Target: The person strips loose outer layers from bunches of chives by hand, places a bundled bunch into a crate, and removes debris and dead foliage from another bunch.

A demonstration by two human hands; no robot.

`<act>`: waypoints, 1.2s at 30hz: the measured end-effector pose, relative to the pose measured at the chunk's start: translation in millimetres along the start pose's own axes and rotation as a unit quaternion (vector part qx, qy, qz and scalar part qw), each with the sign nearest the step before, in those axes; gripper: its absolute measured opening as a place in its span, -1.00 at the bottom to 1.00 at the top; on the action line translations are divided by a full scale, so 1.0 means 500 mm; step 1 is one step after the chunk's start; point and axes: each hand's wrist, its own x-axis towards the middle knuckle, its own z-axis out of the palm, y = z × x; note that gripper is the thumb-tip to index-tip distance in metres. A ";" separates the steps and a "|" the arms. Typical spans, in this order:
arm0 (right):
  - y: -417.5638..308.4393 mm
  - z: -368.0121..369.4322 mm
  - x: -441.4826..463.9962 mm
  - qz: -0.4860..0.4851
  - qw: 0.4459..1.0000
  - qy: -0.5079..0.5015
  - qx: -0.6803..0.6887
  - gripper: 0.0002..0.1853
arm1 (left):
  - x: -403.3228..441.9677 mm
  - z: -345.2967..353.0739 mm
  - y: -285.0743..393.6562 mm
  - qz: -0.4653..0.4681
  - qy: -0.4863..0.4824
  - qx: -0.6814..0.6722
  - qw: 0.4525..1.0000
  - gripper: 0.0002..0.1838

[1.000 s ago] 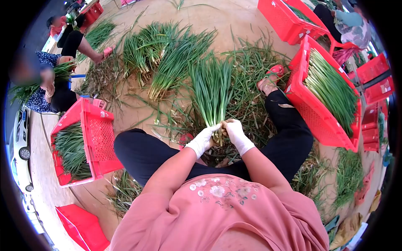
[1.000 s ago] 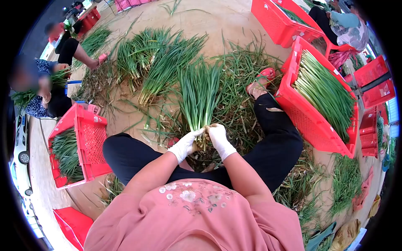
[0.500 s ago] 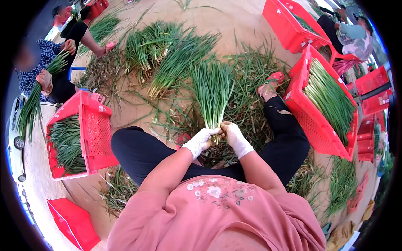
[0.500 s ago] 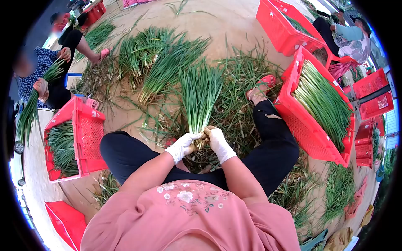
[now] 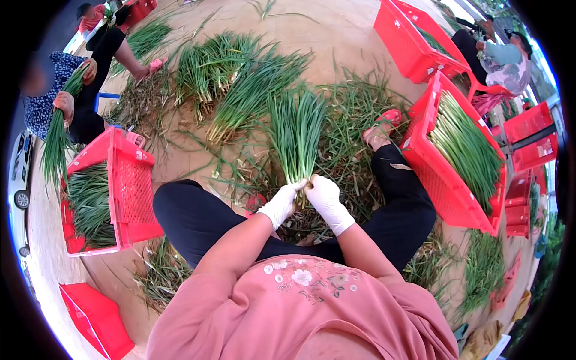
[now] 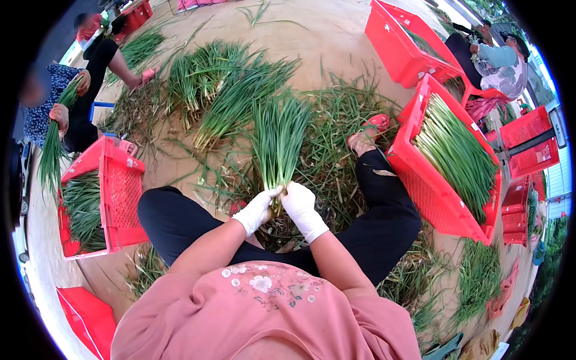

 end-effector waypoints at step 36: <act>0.072 -0.173 0.093 0.144 0.694 0.198 0.677 -0.68 | -0.021 0.004 0.068 0.066 0.053 0.104 0.991 -0.86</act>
